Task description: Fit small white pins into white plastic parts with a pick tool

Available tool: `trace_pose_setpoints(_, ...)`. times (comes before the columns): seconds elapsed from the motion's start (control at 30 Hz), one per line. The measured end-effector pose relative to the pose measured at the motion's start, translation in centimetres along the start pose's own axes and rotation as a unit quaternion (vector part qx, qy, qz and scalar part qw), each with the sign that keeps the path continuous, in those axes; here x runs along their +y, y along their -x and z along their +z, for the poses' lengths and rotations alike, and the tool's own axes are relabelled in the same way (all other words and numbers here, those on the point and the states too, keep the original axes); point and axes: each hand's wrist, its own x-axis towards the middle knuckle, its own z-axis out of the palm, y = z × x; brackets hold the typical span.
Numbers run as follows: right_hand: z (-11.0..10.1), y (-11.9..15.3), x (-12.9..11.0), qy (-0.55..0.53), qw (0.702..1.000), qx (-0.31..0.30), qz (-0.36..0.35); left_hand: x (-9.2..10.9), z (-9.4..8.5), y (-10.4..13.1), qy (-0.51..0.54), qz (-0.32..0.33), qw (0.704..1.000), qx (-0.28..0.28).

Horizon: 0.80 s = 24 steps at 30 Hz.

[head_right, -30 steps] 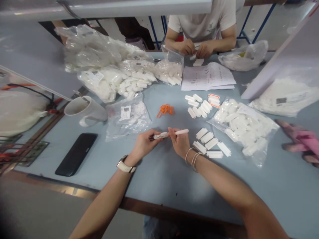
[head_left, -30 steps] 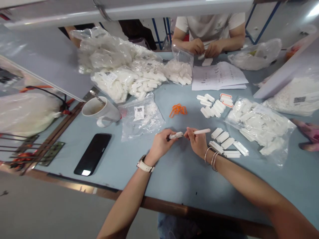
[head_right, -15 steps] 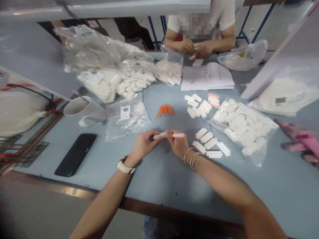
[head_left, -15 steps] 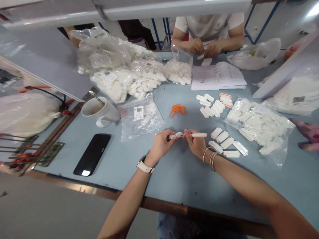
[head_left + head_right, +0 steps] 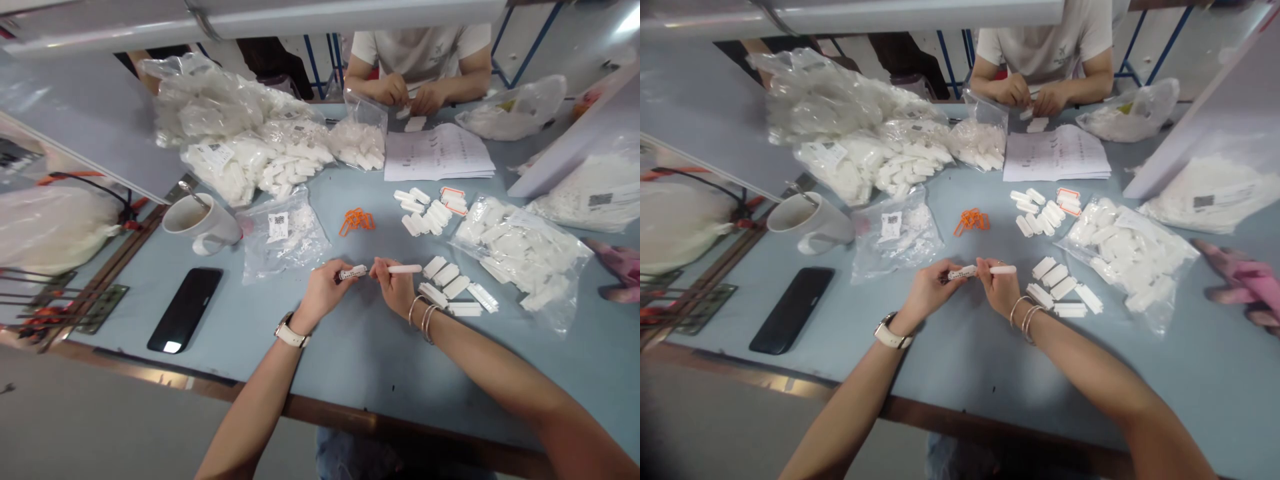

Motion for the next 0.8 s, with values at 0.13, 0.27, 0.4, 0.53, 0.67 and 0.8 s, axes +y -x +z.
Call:
trace_pose_setpoints(0.13,0.02,-0.09,0.01,0.005,1.000,-0.007,0.005,-0.22,0.08,0.01,-0.001,-0.011,1.000,-0.004)
trace_pose_setpoints(0.27,0.05,-0.10,0.07,0.013,1.000,-0.018,0.014,-0.24,0.09,0.00,-0.008,-0.016,1.000,-0.007)
trace_pose_setpoints(0.4,0.01,-0.12,0.06,0.037,0.999,-0.028,0.005,0.00,0.00,-0.01,-0.013,-0.008,1.000,-0.004)
trace_pose_setpoints(0.53,0.01,-0.11,0.09,0.082,0.995,-0.047,-0.020,0.28,-0.13,0.00,-0.021,-0.004,1.000,-0.005)
trace_pose_setpoints(0.67,0.06,0.06,0.21,0.077,0.996,-0.035,-0.029,0.39,-0.14,0.01,-0.021,-0.010,1.000,-0.007)
trace_pose_setpoints(0.8,-0.04,0.17,0.21,0.010,1.000,-0.004,-0.009,0.29,-0.06,0.00,-0.016,-0.012,1.000,-0.006)
